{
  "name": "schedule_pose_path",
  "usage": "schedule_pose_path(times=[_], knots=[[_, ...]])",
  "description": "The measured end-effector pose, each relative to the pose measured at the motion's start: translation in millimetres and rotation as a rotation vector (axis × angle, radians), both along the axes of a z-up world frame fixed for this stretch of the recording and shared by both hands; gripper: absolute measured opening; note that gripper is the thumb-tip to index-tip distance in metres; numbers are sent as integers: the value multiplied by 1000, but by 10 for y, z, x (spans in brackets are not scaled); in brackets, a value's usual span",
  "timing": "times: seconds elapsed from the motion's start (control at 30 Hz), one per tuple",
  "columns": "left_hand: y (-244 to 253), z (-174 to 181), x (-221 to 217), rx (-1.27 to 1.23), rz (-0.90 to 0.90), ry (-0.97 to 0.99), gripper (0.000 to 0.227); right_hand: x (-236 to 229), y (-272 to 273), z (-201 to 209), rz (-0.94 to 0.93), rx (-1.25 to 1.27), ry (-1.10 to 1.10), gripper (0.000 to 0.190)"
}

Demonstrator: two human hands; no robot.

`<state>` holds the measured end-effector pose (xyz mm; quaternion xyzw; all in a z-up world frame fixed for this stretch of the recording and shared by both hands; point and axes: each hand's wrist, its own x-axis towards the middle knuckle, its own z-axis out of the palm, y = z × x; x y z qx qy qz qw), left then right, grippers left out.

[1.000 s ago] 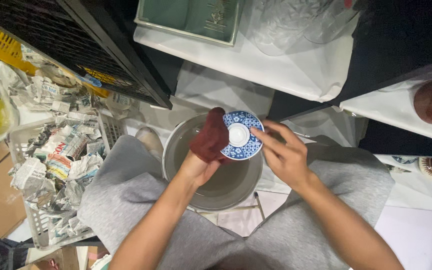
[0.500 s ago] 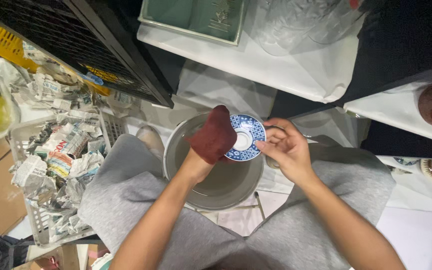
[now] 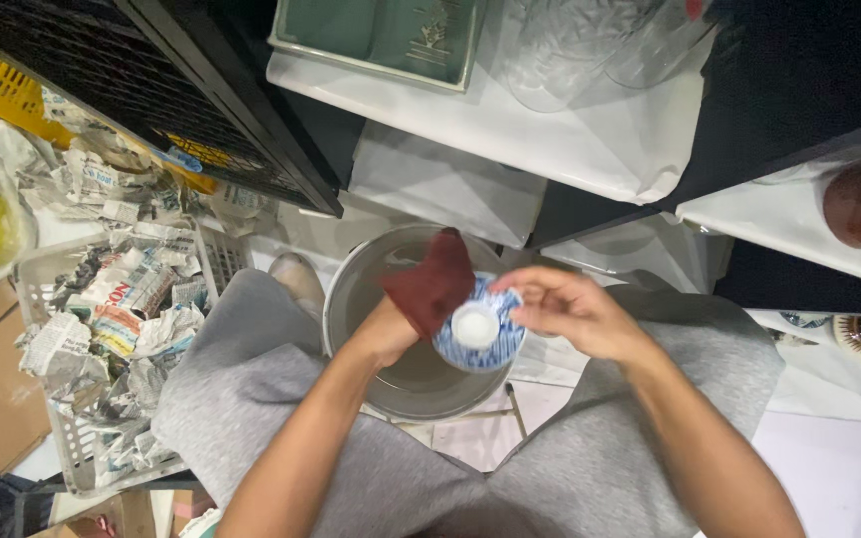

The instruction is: The person wipes various ceramic and glass items, including a rectangular dish, a glass, a blue cup, a white cup, a saucer, and a small bowl, using a red cloth. Each item is wiped and then placed on a nearby shelf.

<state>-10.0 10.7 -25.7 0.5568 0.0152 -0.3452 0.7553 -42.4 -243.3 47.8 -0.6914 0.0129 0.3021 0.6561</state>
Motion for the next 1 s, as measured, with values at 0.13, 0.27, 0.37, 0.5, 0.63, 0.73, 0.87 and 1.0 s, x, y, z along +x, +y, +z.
schedule_pose_path(times=[0.13,0.27,0.37,0.5,0.63,0.73,0.87,1.0], knots=[[44,-88,-56,87,-217,-161,55,-66,64,-50,94,340,20,33],[-10,-23,-71,-52,41,-176,49,-55,143,-120,-49,442,-88,26],[-174,69,-17,-168,409,131,48,-64,183,-205,-202,435,-164,25],[-149,207,45,-514,500,151,37,-117,397,-410,-468,480,-228,25],[-198,331,30,-592,424,142,41,-107,539,-504,-711,583,-216,23],[-249,403,4,-624,336,129,41,-91,596,-428,-794,602,-116,22],[-148,444,59,-329,391,132,50,-34,525,-209,-565,403,77,46],[-19,363,56,129,286,-149,37,7,378,-77,-233,218,-14,52]])
